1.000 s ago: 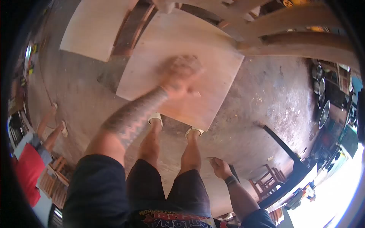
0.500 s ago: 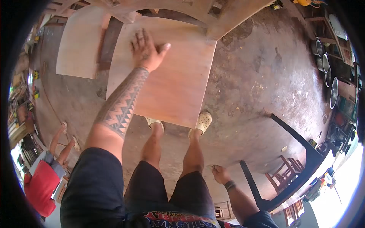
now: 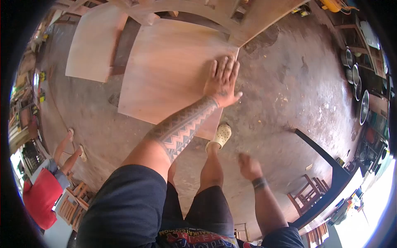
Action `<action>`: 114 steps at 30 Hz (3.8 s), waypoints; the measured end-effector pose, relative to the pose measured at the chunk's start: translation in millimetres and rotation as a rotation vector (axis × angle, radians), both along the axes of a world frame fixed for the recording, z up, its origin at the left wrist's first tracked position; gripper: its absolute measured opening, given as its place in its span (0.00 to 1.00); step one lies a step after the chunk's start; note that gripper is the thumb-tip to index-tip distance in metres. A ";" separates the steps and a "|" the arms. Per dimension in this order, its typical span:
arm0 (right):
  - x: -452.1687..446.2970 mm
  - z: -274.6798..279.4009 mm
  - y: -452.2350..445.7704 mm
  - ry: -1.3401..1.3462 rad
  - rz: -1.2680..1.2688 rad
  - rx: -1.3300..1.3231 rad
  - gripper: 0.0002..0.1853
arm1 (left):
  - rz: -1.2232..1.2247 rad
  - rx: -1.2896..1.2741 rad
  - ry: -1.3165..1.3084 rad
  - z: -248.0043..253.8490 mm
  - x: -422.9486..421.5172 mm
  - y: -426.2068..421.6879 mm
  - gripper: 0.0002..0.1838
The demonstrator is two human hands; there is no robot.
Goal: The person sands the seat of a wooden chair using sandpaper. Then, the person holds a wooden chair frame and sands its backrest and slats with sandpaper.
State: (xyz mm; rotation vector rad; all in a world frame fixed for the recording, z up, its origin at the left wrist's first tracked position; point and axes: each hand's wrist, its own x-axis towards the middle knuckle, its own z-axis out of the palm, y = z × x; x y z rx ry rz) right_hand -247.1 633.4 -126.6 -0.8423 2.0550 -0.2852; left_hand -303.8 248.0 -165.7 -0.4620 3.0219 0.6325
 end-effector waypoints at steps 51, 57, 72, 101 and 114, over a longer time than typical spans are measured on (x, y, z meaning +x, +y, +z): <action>19.2 -55.7 -587.8 0.703 0.540 -0.525 0.37 | 0.538 0.008 0.130 -12.1 265.2 -186.7 0.51; -50.1 -14.0 -463.0 0.614 0.342 -0.358 0.51 | 0.534 -0.067 0.149 -11.5 265.8 -186.0 0.50; 153.5 -37.4 -552.8 0.489 0.445 -0.446 0.52 | 1.226 0.479 0.495 -68.3 427.4 -130.4 0.42; 87.5 -18.0 -325.0 0.514 0.948 -0.519 0.43 | 0.767 1.080 -0.401 -29.8 457.4 -25.8 0.26; 113.1 -18.2 -388.8 0.335 1.068 -0.524 0.43 | 0.640 0.933 -0.631 -58.3 531.0 -1.9 0.25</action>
